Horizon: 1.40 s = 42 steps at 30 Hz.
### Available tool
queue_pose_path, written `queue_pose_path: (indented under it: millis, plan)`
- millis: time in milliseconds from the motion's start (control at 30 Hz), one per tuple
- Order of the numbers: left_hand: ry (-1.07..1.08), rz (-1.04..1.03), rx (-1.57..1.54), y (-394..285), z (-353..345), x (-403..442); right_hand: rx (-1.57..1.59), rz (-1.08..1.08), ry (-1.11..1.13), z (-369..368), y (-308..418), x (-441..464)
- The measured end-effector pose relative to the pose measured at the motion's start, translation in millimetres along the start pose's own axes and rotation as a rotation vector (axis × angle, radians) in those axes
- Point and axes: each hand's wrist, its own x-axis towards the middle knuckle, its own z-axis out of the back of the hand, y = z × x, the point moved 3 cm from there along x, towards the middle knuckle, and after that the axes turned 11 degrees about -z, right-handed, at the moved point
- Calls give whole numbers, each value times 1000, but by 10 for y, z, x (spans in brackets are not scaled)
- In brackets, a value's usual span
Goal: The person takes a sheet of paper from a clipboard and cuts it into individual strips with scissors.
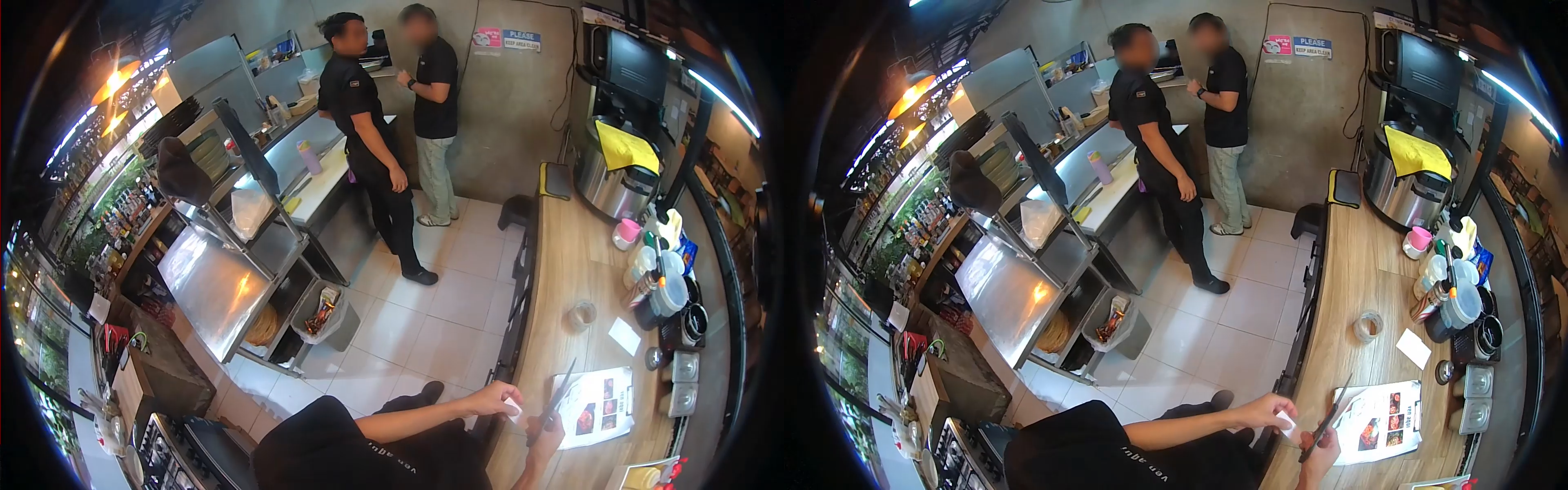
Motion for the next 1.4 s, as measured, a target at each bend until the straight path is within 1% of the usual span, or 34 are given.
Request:
queue_pose_path:
  millis: [67,133,233,267,333,367,400,433,467,500,533,600,667,700,767,833,867,900,933,1033,1067,1100,1133,1200,1233,1267,1333,1400]
  plan:
    - [24,16,31,-12,-18,-7,1,12,13,-19,21,-34]
    - [72,24,70,-34,-52,-10,-65,15,16,-16,30,-75]
    - [111,76,67,0,-101,25,-57,36,-17,14,29,-154]
    - [90,38,54,75,-112,54,-46,21,-49,45,-21,-117]
    - [62,83,82,192,-97,129,-48,79,-163,171,-193,-67]
    - [28,94,36,132,-151,113,108,15,-166,207,-162,-190]
    - [14,127,-7,69,-183,87,186,9,-154,316,-204,-237]
    - [60,98,114,136,-146,91,343,53,-231,471,-307,-309]
    - [13,77,46,127,-142,104,519,102,-267,562,-146,-433]
    - [52,135,16,114,-121,105,660,113,-301,809,-250,-456]
    - [48,86,13,71,-157,117,759,150,-375,1018,-249,-518]
    - [37,162,-64,53,-193,128,864,115,-612,1468,-329,-600]
    - [41,200,-102,150,-189,151,907,129,-678,1733,-302,-748]
    - [41,192,-89,164,-176,158,919,132,-685,1823,-295,-767]
    - [84,248,-116,200,-134,94,1008,202,-596,1898,-439,-766]
    - [127,232,-32,253,-94,157,1005,245,-612,1912,-438,-743]
    - [88,244,-47,292,-87,172,981,275,-586,1867,-345,-774]
    - [107,240,-39,275,-117,204,1006,186,-643,1877,-336,-730]
    - [127,239,-32,235,-139,246,1032,195,-675,1858,-298,-732]
    - [92,238,-82,70,-189,246,1045,269,-622,2036,-456,-624]
    - [93,232,-115,48,-216,258,1018,298,-418,2405,-879,-492]
    - [73,172,-145,205,-181,272,989,325,-230,2723,-1172,-308]
    - [51,140,-146,205,-165,270,977,333,-192,2720,-1077,-213]
    - [27,173,-188,116,-128,277,946,283,-317,2536,-822,-404]
    - [6,164,-211,177,-79,274,970,277,-435,2388,-691,-433]
    - [9,167,-217,191,-41,285,965,278,-442,2198,-526,-449]
    - [-107,109,-245,149,38,302,903,304,-587,1890,-237,-519]
    - [-163,55,-243,-102,69,351,870,290,-619,1733,-290,-471]
